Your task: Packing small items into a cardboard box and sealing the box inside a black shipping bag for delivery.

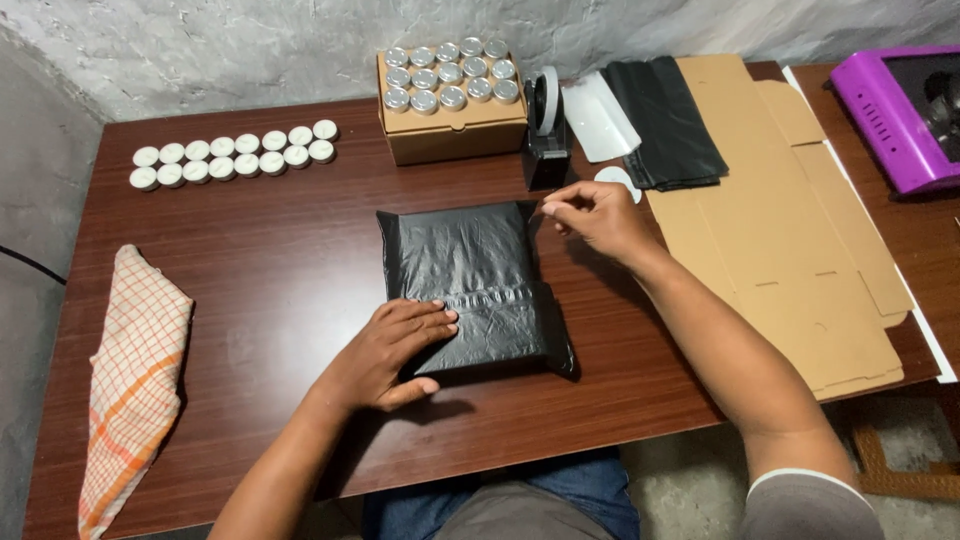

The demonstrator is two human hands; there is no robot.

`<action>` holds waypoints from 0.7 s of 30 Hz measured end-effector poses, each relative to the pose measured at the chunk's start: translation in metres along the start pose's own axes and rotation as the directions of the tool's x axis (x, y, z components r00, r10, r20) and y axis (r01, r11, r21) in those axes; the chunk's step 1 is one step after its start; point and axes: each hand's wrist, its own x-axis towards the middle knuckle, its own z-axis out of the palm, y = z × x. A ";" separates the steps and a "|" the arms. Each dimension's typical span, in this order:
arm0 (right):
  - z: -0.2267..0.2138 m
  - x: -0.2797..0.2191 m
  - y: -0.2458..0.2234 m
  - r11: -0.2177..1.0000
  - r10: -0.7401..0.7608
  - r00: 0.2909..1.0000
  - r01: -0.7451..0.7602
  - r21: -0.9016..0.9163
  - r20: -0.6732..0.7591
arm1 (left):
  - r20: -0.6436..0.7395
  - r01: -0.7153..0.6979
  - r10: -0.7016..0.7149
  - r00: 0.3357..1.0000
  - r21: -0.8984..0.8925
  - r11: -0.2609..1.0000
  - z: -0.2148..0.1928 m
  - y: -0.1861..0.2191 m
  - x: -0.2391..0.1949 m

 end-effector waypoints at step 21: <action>0.060 -0.043 -0.050 0.982 -0.158 0.955 0.125 0.144 0.252 | -0.024 0.043 -0.042 0.999 0.060 0.997 0.000 0.002 0.006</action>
